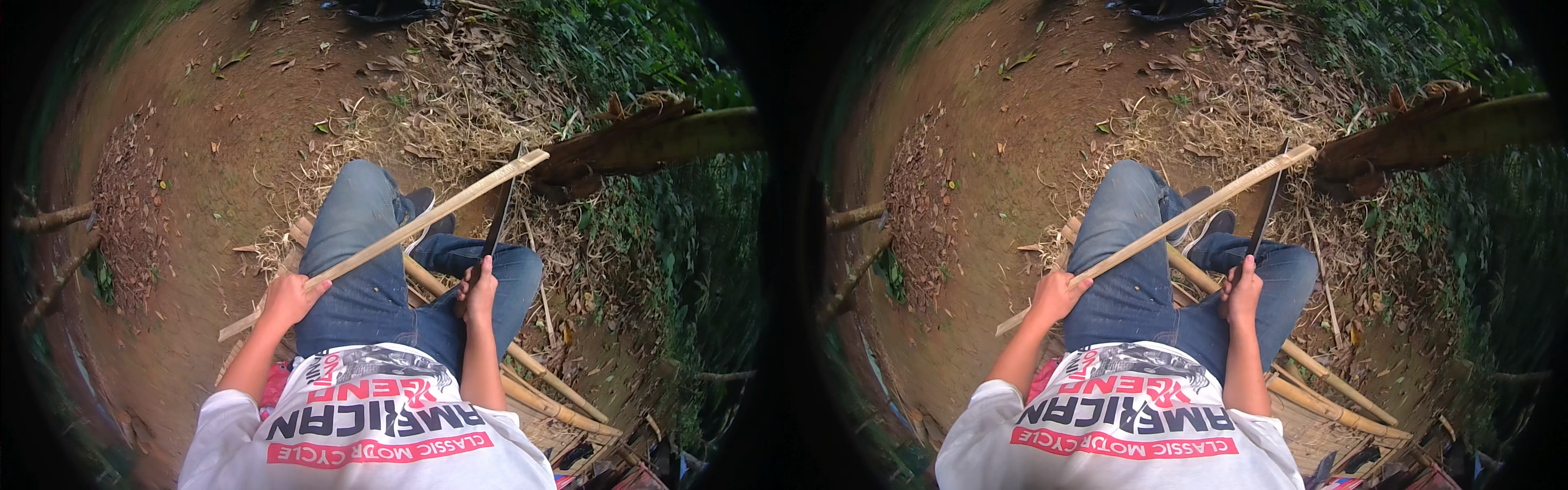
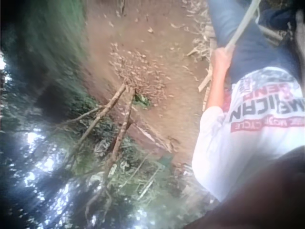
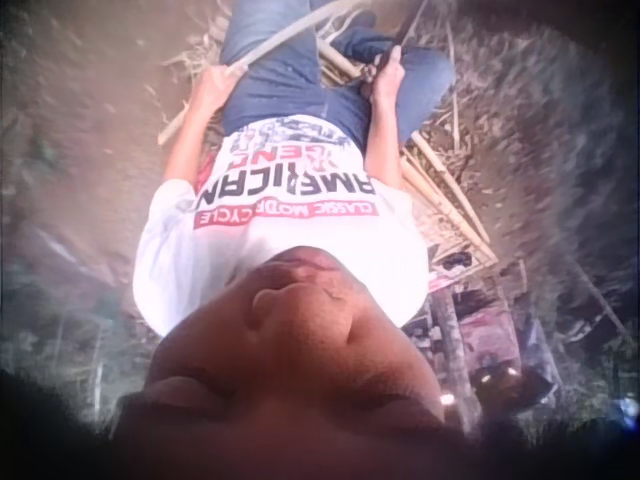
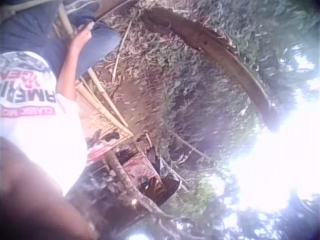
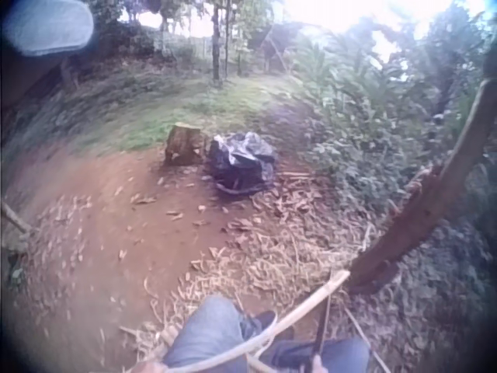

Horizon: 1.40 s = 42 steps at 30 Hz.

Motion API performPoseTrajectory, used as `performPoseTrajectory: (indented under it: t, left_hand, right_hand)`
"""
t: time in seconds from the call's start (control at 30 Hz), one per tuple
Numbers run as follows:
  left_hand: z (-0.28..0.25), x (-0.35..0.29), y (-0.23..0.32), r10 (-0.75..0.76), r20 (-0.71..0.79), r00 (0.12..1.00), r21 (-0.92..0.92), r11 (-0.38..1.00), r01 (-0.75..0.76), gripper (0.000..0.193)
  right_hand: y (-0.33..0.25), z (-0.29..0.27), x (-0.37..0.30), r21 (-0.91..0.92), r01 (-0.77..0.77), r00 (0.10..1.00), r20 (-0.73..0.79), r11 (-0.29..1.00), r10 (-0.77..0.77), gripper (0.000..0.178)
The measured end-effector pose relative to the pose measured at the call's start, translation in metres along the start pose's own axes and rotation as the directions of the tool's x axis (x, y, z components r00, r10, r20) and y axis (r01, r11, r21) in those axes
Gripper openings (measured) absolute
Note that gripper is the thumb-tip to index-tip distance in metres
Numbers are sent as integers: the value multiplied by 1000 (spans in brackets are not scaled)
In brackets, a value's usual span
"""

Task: The person uses a machete to shave and refine the edges of bamboo strips while seated.

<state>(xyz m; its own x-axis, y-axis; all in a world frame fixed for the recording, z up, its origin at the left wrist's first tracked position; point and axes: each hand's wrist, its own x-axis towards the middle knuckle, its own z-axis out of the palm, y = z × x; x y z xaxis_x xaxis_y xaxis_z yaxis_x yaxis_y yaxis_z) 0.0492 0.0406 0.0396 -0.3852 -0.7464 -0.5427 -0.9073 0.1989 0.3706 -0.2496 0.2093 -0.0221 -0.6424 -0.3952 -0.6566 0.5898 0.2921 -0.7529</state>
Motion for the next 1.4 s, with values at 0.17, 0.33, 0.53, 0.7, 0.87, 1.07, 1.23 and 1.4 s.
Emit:
performPoseTrajectory:
  t: [0.17, 0.33, 0.53, 0.7, 0.87, 1.07, 1.23, 1.4]
  left_hand:
    - [-3, -9, 1, 77, -56, 995, -20, 997, -78, 63]
    - [-5, -8, -7, 69, -22, 997, -86, 994, -71, 63]
    - [-12, -5, -8, 89, 68, 994, -114, 990, -81, 64]
    - [-4, -6, -14, 96, 22, 995, -130, 987, -92, 65]
    - [8, -11, -18, 130, -78, 988, -42, 990, -134, 66]
    - [24, -7, -30, 200, -138, 970, -64, 976, -210, 71]
    - [24, -7, -26, 216, -157, 964, -36, 974, -225, 70]
    - [23, -5, -19, 195, -189, 962, -46, 977, -207, 63]
  right_hand:
    - [-1, -2, 0, 81, 20, 1000, -10, 996, -20, 62]
    - [-1, 3, -8, 166, 152, 988, -17, 974, -151, 61]
    - [3, 23, -31, -60, 277, 947, 187, 959, -262, 54]
    - [2, 45, -40, -451, 479, 858, 422, 753, -293, 44]
    - [-3, 64, -44, -643, 720, 693, 657, 259, -295, 57]
    - [-7, 72, -34, -631, 775, 605, 735, 17, -307, 64]
    - [-18, 64, -19, -597, 789, 532, 783, -148, -322, 64]
    - [-26, 57, -11, -594, 768, 510, 793, -237, -333, 62]
